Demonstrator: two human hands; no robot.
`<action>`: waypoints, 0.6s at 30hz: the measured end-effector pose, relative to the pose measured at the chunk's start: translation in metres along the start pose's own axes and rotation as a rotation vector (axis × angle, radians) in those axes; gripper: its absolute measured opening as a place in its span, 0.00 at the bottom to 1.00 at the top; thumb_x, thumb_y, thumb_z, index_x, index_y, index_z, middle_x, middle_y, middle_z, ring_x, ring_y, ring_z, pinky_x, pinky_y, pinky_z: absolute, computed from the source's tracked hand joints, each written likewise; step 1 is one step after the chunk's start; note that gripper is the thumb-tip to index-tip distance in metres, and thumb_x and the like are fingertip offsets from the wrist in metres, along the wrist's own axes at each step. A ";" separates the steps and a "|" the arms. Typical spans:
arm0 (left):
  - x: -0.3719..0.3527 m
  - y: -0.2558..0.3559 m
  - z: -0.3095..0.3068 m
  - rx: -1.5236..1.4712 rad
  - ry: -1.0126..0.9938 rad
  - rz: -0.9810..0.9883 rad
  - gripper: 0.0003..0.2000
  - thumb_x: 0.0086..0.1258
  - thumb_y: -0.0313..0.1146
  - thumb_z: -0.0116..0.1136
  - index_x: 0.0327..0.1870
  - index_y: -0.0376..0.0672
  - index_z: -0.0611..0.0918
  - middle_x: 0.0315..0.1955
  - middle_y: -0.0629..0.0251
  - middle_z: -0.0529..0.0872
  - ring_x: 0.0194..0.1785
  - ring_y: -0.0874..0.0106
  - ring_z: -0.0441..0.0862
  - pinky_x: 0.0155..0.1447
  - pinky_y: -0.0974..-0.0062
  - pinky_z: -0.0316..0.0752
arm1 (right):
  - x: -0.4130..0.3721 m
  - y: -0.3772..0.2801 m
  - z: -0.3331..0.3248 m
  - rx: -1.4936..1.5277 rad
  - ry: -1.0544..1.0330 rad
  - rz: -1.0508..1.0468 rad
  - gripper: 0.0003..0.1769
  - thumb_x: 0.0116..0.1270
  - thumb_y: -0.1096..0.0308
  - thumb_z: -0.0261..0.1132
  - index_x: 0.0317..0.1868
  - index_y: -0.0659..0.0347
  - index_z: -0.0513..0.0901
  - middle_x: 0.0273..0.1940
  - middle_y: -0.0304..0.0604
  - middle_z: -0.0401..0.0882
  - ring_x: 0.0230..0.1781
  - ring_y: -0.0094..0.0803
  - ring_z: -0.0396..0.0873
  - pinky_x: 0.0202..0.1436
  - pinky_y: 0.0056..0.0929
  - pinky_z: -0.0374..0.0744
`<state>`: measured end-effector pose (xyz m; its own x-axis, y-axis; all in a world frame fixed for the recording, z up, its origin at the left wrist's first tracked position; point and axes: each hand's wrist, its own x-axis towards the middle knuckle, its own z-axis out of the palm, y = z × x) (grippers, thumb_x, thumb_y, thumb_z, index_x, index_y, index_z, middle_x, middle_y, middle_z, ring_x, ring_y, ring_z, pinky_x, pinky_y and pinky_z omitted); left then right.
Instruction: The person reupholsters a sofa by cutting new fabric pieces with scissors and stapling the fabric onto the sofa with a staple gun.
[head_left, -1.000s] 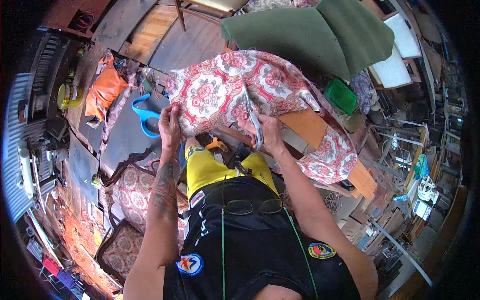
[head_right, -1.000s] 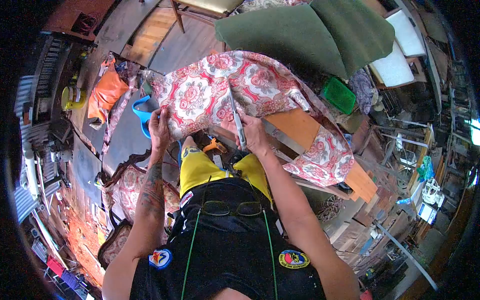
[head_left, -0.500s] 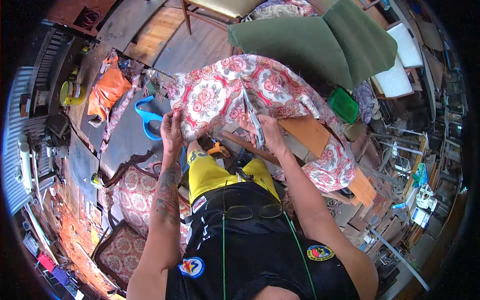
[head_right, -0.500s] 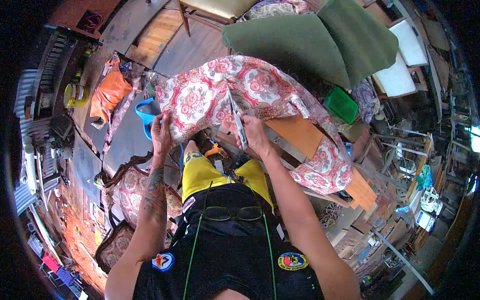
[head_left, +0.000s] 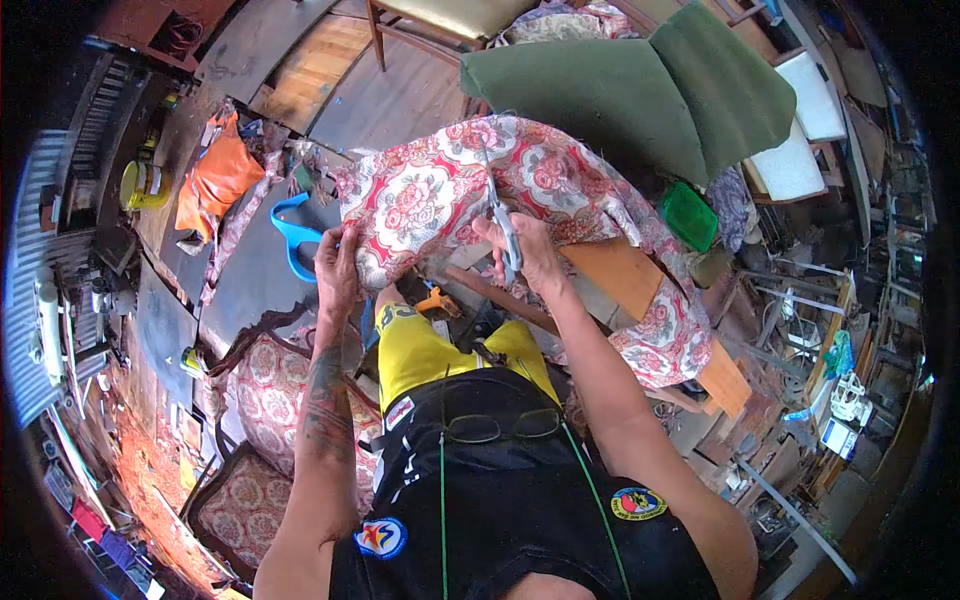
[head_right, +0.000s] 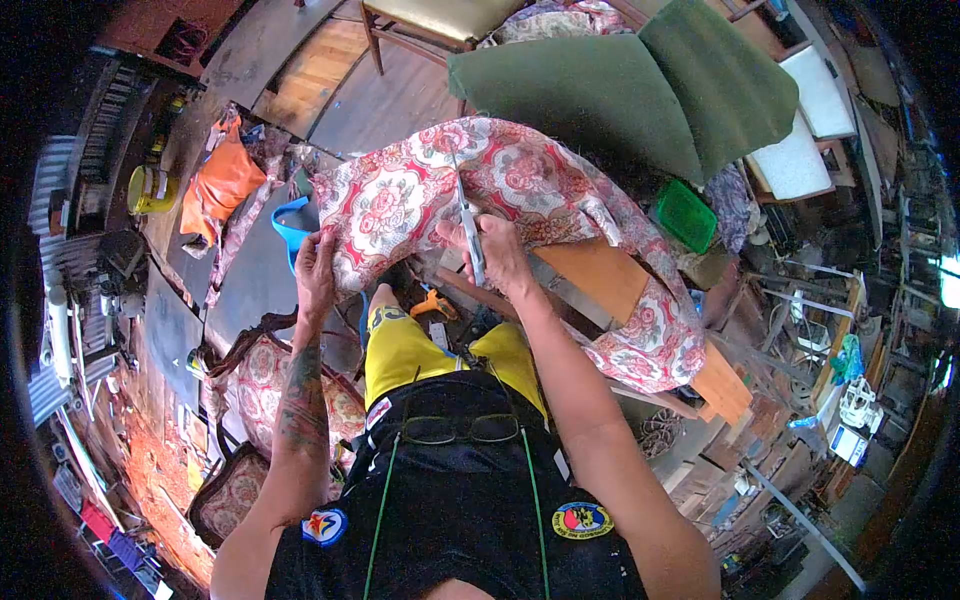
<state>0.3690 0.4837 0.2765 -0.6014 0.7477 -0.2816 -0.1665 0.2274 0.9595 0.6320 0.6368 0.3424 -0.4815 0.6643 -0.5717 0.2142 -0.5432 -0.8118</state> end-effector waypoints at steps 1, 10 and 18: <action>0.000 -0.003 0.001 -0.004 0.002 -0.001 0.12 0.80 0.35 0.53 0.50 0.34 0.79 0.39 0.64 0.85 0.39 0.82 0.81 0.43 0.83 0.77 | -0.001 -0.001 0.000 -0.004 -0.001 0.000 0.26 0.59 0.48 0.77 0.27 0.60 0.75 0.17 0.35 0.74 0.12 0.22 0.74 0.13 0.20 0.71; -0.004 0.001 0.008 -0.034 0.026 0.043 0.11 0.79 0.35 0.55 0.48 0.34 0.79 0.36 0.67 0.84 0.37 0.83 0.78 0.41 0.82 0.76 | 0.001 0.004 0.003 -0.084 0.034 0.005 0.26 0.56 0.44 0.78 0.29 0.60 0.81 0.17 0.34 0.75 0.13 0.20 0.75 0.16 0.21 0.72; -0.001 -0.004 0.004 -0.024 0.043 0.044 0.11 0.79 0.35 0.55 0.46 0.34 0.80 0.34 0.69 0.83 0.36 0.84 0.75 0.39 0.83 0.73 | 0.016 -0.012 0.002 -0.065 -0.007 -0.013 0.27 0.57 0.44 0.76 0.27 0.59 0.78 0.18 0.34 0.73 0.12 0.20 0.73 0.13 0.20 0.71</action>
<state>0.3735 0.4849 0.2733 -0.6417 0.7289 -0.2388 -0.1574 0.1796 0.9711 0.6202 0.6534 0.3434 -0.4904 0.6671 -0.5607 0.2630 -0.5001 -0.8251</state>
